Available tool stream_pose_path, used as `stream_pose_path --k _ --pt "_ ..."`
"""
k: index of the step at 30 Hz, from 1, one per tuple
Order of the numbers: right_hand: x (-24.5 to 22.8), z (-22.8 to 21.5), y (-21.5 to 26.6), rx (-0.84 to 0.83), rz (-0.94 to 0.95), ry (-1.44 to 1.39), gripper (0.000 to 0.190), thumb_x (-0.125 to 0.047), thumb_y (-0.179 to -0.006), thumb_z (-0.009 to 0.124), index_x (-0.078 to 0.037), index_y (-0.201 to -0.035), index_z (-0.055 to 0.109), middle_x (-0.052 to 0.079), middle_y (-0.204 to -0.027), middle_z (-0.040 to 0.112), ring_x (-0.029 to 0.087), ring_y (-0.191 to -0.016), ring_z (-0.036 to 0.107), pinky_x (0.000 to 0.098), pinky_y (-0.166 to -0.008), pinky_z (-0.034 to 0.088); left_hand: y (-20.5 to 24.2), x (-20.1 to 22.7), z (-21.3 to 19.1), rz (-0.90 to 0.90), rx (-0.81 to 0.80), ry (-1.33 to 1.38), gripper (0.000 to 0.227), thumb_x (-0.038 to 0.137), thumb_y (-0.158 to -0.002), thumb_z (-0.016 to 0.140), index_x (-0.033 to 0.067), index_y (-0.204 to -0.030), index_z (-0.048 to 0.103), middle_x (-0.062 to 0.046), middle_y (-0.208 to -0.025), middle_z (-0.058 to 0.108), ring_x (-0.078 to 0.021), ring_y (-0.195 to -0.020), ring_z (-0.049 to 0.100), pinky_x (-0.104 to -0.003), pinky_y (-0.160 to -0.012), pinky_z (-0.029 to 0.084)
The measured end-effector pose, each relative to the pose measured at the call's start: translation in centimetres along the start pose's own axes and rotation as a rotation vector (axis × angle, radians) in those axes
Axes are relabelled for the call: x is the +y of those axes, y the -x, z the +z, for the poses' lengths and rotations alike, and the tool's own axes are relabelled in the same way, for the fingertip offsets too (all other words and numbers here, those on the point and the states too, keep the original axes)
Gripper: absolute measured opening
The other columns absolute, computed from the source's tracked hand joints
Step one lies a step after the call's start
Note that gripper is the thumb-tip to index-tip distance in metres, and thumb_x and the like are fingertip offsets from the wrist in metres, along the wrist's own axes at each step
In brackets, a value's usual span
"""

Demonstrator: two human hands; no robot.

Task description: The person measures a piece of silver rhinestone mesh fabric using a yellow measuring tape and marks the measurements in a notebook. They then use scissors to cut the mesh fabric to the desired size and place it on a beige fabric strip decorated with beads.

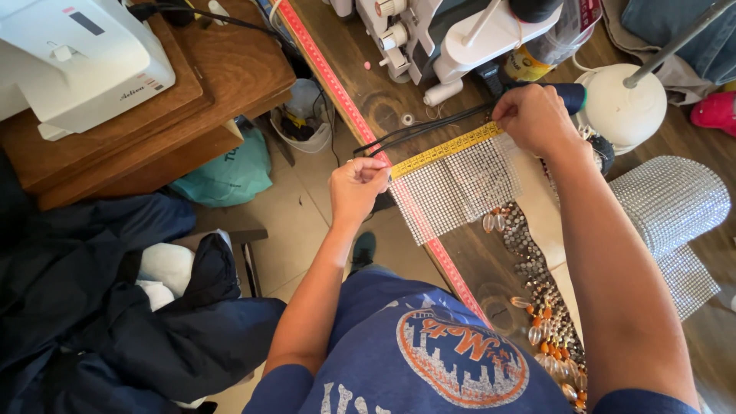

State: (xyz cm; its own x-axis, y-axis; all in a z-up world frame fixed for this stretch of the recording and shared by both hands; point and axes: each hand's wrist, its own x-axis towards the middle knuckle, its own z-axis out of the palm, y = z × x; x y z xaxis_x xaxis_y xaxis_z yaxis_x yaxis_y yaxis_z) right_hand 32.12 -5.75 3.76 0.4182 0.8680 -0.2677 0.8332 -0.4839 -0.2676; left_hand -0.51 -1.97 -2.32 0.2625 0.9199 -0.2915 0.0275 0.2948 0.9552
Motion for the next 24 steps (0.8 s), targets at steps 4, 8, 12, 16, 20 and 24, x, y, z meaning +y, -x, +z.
stream_pose_path --k 4,8,12,16,20,24 --pt "0.2 0.2 -0.1 0.007 -0.016 -0.001 0.011 -0.021 -0.083 0.075 -0.027 -0.091 0.079 0.002 -0.091 0.077 0.038 -0.098 0.072 0.0538 -0.093 0.056 -0.4 -0.3 0.0 -0.008 0.005 0.025 0.014 0.003 -0.078 0.081 0.0037 -0.092 0.078 -0.018 -0.073 0.075 -0.0150 -0.056 0.072 -0.024 -0.051 0.062" --pt "0.4 0.3 -0.2 0.006 -0.023 0.016 0.011 -0.024 -0.083 0.075 -0.029 -0.092 0.079 0.001 -0.090 0.077 0.038 -0.096 0.073 0.0523 -0.093 0.057 -0.4 -0.5 0.0 -0.024 0.001 0.046 0.015 0.003 -0.080 0.080 0.0013 -0.094 0.077 -0.021 -0.077 0.075 -0.0169 -0.060 0.074 -0.025 -0.055 0.065" --pt "-3.1 -2.4 2.2 -0.036 -0.014 -0.026 0.015 -0.014 -0.088 0.072 -0.020 -0.099 0.081 0.008 -0.096 0.078 0.037 -0.100 0.070 0.0511 -0.094 0.053 -0.1 0.5 -0.7 -0.056 0.008 0.016 0.014 0.011 -0.087 0.075 0.0018 -0.097 0.076 -0.014 -0.075 0.074 -0.0174 -0.061 0.074 -0.025 -0.059 0.066" --pt "-3.9 -3.2 3.0 -0.056 0.005 -0.100 0.021 -0.004 -0.091 0.064 -0.012 -0.101 0.081 0.013 -0.096 0.076 0.034 -0.100 0.065 0.0488 -0.091 0.049 0.1 0.0 -1.5 -0.069 -0.002 -0.069 0.027 0.029 -0.096 0.067 0.0038 -0.087 0.071 -0.010 -0.070 0.072 -0.0175 -0.058 0.074 -0.027 -0.059 0.065" --pt "-3.5 -2.8 2.8 -0.047 -0.014 -0.090 0.024 -0.001 -0.089 0.064 -0.011 -0.100 0.082 0.012 -0.094 0.077 0.032 -0.097 0.067 0.0482 -0.088 0.050 1.5 1.6 -1.1 -0.201 -0.020 -0.077 0.033 0.033 -0.092 0.071 0.0017 -0.084 0.076 -0.010 -0.071 0.074 -0.0173 -0.061 0.074 -0.027 -0.064 0.066" --pt "-3.3 -2.7 2.8 -0.044 -0.044 -0.078 0.027 0.002 -0.086 0.060 -0.011 -0.097 0.081 0.009 -0.091 0.077 0.030 -0.094 0.067 0.0470 -0.085 0.051 1.7 2.3 -0.6 -0.229 -0.038 -0.109 0.034 0.034 -0.088 0.076 0.0011 -0.081 0.075 -0.013 -0.072 0.075 -0.0170 -0.061 0.075 -0.026 -0.062 0.067"
